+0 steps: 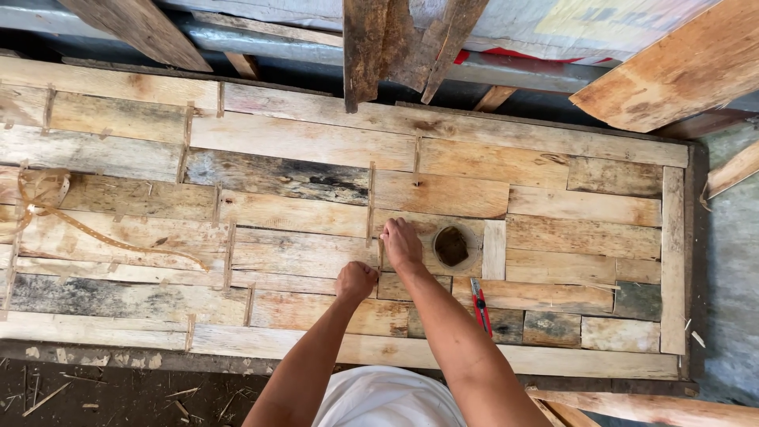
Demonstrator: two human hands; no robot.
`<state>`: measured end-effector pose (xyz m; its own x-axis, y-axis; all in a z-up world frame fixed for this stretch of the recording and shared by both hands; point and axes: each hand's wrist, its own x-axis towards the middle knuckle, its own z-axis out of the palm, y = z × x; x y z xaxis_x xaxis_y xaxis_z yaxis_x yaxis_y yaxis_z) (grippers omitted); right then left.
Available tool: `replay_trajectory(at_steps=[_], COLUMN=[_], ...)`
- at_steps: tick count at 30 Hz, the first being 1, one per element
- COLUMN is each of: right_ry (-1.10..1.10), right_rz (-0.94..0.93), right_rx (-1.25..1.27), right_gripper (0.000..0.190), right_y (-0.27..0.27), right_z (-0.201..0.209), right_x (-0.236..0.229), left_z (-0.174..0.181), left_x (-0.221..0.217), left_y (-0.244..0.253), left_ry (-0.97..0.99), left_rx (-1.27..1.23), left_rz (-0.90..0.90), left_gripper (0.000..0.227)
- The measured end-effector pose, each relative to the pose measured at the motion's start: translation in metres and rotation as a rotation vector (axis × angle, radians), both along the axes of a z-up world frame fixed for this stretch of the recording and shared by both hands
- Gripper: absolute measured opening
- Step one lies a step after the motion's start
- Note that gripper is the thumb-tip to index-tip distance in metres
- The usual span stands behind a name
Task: The person is seen applying small pieces of wood veneer to a larger wooden surface, carefully measuring and cutting them to fit.
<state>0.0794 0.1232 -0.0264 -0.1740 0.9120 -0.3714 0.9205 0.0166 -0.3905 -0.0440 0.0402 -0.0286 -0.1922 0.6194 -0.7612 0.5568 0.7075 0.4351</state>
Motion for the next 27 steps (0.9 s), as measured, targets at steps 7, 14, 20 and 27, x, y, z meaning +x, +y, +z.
replay_trajectory(at_steps=[7, 14, 20, 27], right_ry=[0.017, 0.058, 0.110, 0.098], right_rz=[-0.025, -0.022, -0.043, -0.072], right_rx=[0.027, 0.062, 0.132, 0.093], right_gripper=[0.016, 0.015, 0.013, 0.013], right_y=[0.000, -0.001, -0.005, -0.001], right_z=[0.008, -0.002, 0.005, -0.004], right_x=[0.000, 0.003, 0.002, 0.005], left_z=[0.028, -0.021, -0.024, -0.015], left_x=[-0.004, -0.008, -0.011, -0.013], left_y=[0.001, 0.000, -0.004, 0.000], left_ry=[0.195, 0.275, 0.333, 0.337], left_rx=[0.344, 0.546, 0.480, 0.453], left_rz=[-0.231, -0.566, -0.689, -0.722], left_gripper=[0.022, 0.056, 0.068, 0.071])
